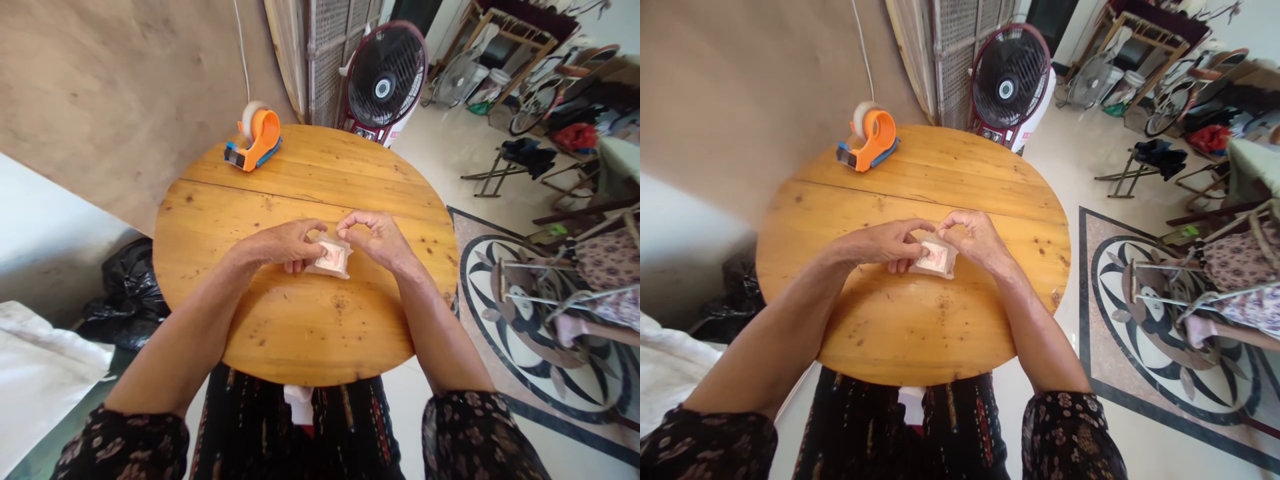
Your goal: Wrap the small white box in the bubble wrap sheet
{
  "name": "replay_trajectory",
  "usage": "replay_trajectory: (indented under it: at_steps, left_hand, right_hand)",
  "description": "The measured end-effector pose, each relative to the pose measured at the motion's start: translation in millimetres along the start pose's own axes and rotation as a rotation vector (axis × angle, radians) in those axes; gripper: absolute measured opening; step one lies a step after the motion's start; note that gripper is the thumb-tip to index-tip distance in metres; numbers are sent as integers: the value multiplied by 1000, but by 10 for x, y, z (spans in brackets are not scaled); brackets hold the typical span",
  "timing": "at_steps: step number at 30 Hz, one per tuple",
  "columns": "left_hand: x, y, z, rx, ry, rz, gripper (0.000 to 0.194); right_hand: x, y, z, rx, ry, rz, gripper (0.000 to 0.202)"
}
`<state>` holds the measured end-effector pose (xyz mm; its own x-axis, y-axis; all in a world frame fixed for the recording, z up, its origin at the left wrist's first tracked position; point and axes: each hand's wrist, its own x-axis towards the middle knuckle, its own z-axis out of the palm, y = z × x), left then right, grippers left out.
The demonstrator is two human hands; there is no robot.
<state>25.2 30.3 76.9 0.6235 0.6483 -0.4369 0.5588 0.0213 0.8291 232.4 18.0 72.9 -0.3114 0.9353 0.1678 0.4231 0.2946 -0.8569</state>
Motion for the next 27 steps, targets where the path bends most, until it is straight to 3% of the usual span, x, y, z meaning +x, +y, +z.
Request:
replay_trajectory:
  at_steps: [6, 15, 27]
  left_hand:
    - [20, -6, 20, -14, 18, 43, 45]
    - [49, 5, 77, -67, 93, 10, 26]
    - [63, -29, 93, -119, 109, 19, 21]
  right_hand:
    - [-45, -24, -31, -52, -73, -93, 13]
    - [-101, 23, -24, -121, -82, -195, 13]
    - [-181, -99, -25, -542, -212, -433, 19]
